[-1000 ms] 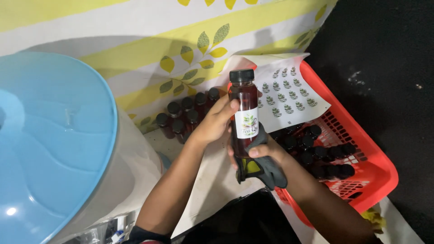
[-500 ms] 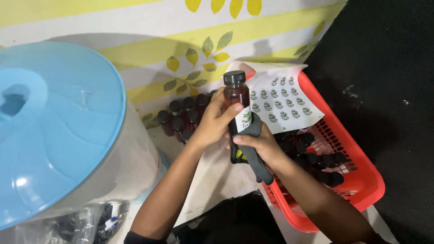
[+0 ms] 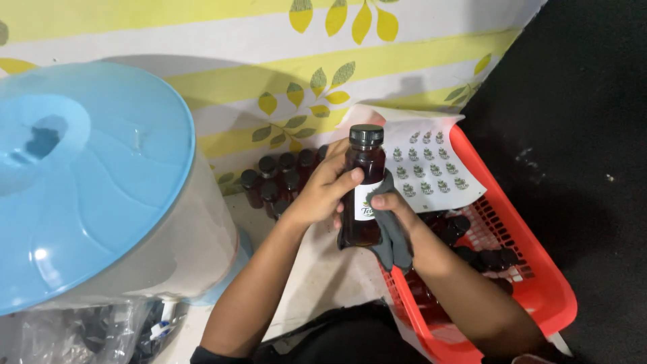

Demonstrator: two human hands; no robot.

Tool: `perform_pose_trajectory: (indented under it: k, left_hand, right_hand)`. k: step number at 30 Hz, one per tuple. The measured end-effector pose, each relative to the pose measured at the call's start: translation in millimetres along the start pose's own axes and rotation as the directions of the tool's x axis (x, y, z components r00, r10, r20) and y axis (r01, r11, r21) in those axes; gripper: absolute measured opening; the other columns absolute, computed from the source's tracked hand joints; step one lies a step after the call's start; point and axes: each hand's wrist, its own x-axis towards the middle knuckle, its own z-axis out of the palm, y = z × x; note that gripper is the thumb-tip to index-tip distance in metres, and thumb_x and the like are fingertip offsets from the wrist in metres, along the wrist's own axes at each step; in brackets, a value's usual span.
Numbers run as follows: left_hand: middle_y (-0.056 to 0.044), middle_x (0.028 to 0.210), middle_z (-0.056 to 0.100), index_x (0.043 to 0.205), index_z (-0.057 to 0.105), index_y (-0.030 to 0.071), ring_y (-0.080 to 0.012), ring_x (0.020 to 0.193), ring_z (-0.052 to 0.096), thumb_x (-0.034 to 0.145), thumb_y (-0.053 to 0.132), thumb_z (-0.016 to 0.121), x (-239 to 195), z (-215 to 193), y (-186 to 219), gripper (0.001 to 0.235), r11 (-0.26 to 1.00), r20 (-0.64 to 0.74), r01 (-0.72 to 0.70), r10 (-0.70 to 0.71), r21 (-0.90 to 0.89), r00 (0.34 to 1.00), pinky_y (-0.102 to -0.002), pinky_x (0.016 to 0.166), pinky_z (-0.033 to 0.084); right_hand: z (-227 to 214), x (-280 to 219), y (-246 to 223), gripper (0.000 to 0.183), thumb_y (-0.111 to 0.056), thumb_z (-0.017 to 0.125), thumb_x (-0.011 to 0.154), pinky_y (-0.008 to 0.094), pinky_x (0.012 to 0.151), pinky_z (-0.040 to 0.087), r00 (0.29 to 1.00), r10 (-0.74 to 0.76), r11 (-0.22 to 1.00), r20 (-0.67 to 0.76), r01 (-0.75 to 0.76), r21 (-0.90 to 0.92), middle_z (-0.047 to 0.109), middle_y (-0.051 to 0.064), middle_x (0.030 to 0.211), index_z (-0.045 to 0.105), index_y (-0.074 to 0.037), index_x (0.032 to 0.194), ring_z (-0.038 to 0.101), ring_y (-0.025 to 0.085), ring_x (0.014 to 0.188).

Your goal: The person picks up small dark bottles from a red basket, applies a label to each bottle, and wipes the surface with a cloth. The person then places the labeled bottles on the table next to a water dispenser.

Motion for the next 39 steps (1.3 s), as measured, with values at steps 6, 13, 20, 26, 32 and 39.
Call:
perform_pose_trajectory:
  k: [6, 13, 20, 26, 32, 39]
  left_hand:
    - [-0.017, 0.132, 0.053, 0.126, 0.065, 0.0, -0.0325, 0.128, 0.041, 0.105, 0.043, 0.051, 10, -7, 6, 0.049, 0.985, -0.085, -0.057, 0.072, 0.164, 0.994, -0.05, 0.115, 0.028]
    - [-0.013, 0.128, 0.05, 0.12, 0.067, 0.002, -0.0306, 0.122, 0.035, 0.093, 0.045, 0.069, 4, -2, 24, 0.051, 0.957, -0.237, 0.092, -0.025, 0.277, 0.971, -0.048, 0.116, 0.022]
    - [-0.017, 0.124, 0.049, 0.123, 0.064, 0.0, -0.0381, 0.123, 0.037, 0.085, 0.045, 0.078, -9, 2, 30, 0.061, 0.915, -0.31, 0.177, -0.061, 0.362, 0.949, -0.053, 0.114, 0.024]
    - [-0.017, 0.13, 0.052, 0.115, 0.067, 0.0, -0.0366, 0.126, 0.041, 0.087, 0.038, 0.077, -22, -10, 20, 0.048, 0.958, -0.144, 0.08, -0.041, 0.274, 0.989, -0.052, 0.113, 0.03]
    - [-0.017, 0.131, 0.054, 0.093, 0.066, 0.006, -0.0309, 0.126, 0.043, 0.091, 0.039, 0.072, -26, -17, -4, 0.034, 0.999, -0.008, 0.019, -0.019, -0.027, 1.0, -0.05, 0.112, 0.031]
    - [-0.014, 0.133, 0.051, 0.111, 0.068, 0.003, -0.0322, 0.123, 0.04, 0.092, 0.041, 0.072, -19, -13, 14, 0.042, 0.978, -0.172, 0.097, -0.065, 0.187, 0.983, -0.047, 0.114, 0.027]
  right_hand:
    - [1, 5, 7, 0.056, -0.017, 0.072, 0.079, 0.056, 0.093, 0.055, 0.964, -0.053, 0.983, 0.262, 0.096, -0.156, 0.067, 0.03, 0.108, 0.056, 0.009, 0.125, 0.067, 0.043, 0.1]
    - [-28, 14, 35, 0.069, 0.006, 0.09, 0.059, 0.047, 0.095, 0.058, 0.943, -0.334, 0.787, -0.003, 0.277, -0.551, 0.074, 0.023, 0.112, 0.063, 0.01, 0.123, 0.069, 0.027, 0.105]
    - [-24, 31, 15, 0.055, 0.003, 0.092, 0.063, 0.044, 0.091, 0.056, 0.926, -0.375, 0.641, 0.039, 0.289, -0.711, 0.073, 0.014, 0.102, 0.067, 0.009, 0.112, 0.065, 0.019, 0.094]
    - [7, 31, 9, 0.071, 0.016, 0.086, 0.056, 0.05, 0.101, 0.05, 0.958, -0.179, 0.861, 0.224, 0.263, -0.435, 0.071, 0.005, 0.105, 0.065, 0.0, 0.121, 0.069, 0.02, 0.099]
    - [-5, 24, 31, 0.07, -0.01, 0.08, 0.078, 0.05, 0.092, 0.055, 0.819, 0.002, 0.996, 0.574, 0.05, -0.075, 0.064, 0.013, 0.117, 0.05, -0.008, 0.141, 0.064, 0.034, 0.107]
    - [5, 24, 12, 0.058, 0.006, 0.087, 0.065, 0.04, 0.087, 0.052, 0.953, -0.269, 0.802, 0.138, 0.301, -0.517, 0.068, 0.006, 0.103, 0.064, 0.0, 0.117, 0.063, 0.018, 0.094]
